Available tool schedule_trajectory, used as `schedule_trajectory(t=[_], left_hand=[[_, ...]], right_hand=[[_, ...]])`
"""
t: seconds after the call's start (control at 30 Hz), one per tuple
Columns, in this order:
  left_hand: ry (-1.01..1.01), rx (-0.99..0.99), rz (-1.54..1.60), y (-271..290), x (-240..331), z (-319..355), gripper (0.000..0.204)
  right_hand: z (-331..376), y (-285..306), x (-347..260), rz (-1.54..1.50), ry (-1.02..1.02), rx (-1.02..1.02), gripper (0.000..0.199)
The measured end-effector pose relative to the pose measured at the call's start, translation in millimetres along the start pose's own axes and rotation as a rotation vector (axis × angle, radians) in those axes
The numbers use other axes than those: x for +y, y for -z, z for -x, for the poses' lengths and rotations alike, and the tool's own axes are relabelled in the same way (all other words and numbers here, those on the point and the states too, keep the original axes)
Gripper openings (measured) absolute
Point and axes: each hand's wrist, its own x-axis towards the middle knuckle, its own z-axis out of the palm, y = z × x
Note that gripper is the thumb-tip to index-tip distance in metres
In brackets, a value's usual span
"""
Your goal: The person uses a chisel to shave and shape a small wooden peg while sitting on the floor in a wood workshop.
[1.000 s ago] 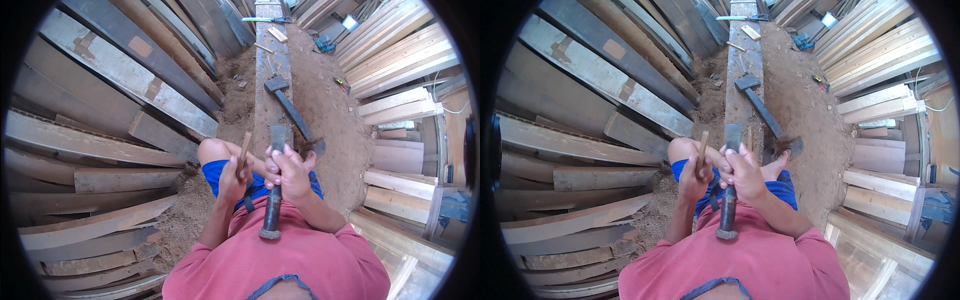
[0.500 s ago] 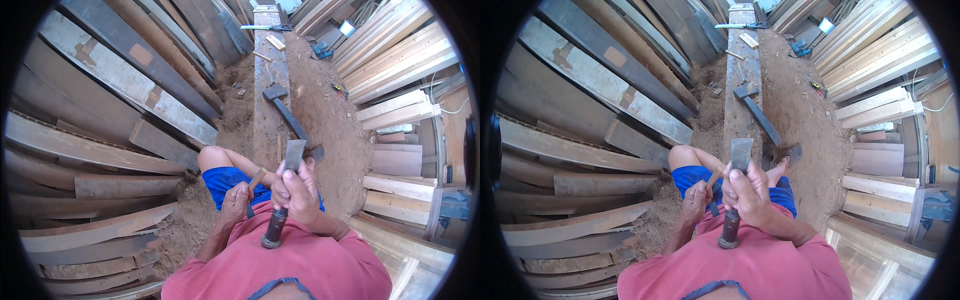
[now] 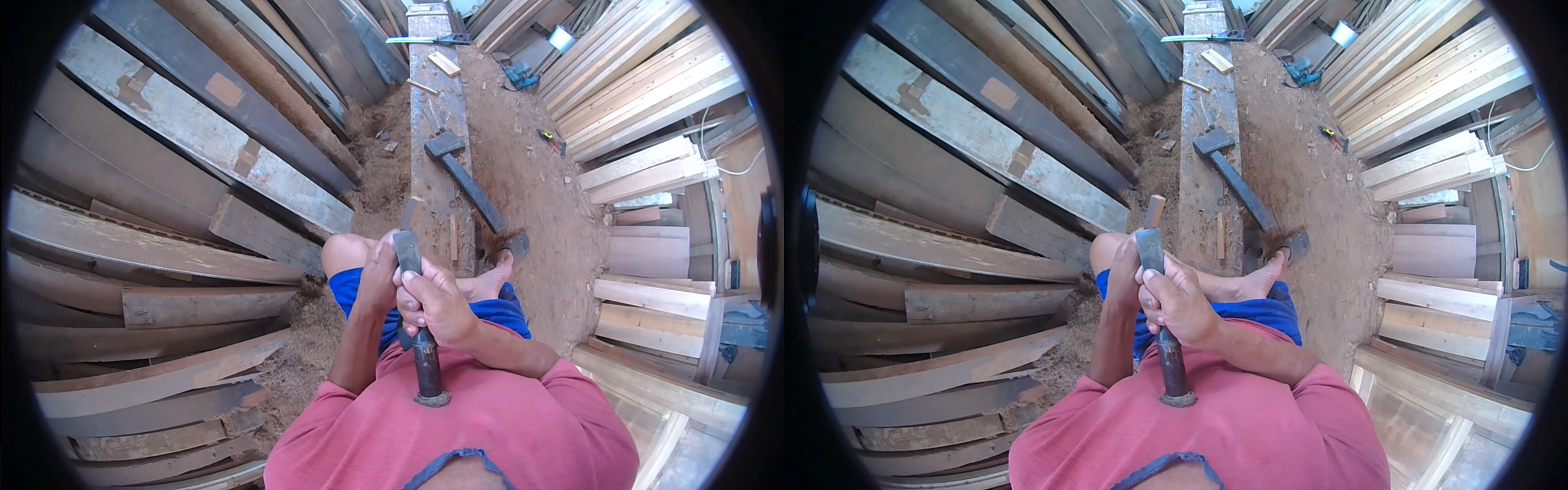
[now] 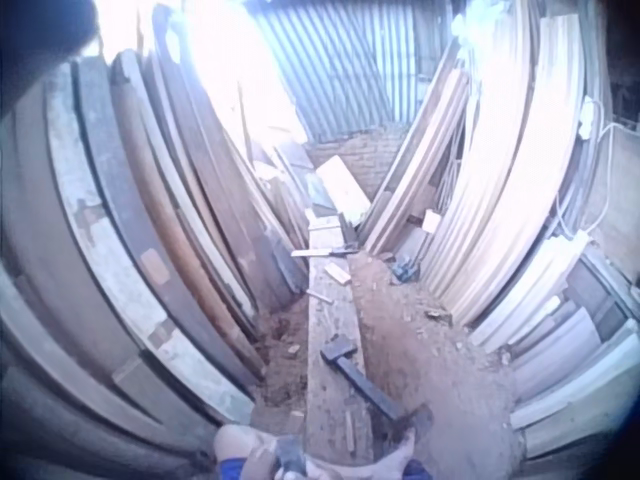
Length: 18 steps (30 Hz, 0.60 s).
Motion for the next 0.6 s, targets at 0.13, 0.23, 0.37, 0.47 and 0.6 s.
schedule_trajectory(t=[0.13,0.23,0.37,0.47,0.6], left_hand=[[-0.162,0.025,-0.380,12,-22,34,0.040],[-0.032,-0.106,-0.271,15,-40,67,0.038],[0.158,0.018,0.350,17,-49,60,0.033],[0.066,0.023,0.479,10,-38,20,0.030],[0.127,0.056,0.509,2,-26,-11,0.031]], right_hand=[[19,1,-6,0.014,0.055,0.074,0.015],[36,12,-26,0.032,0.240,0.099,0.015],[29,18,-33,0.048,0.239,0.153,0.013],[3,27,-15,-0.042,0.127,0.162,0.011],[-9,15,-4,-0.118,-0.009,0.085,0.010]])
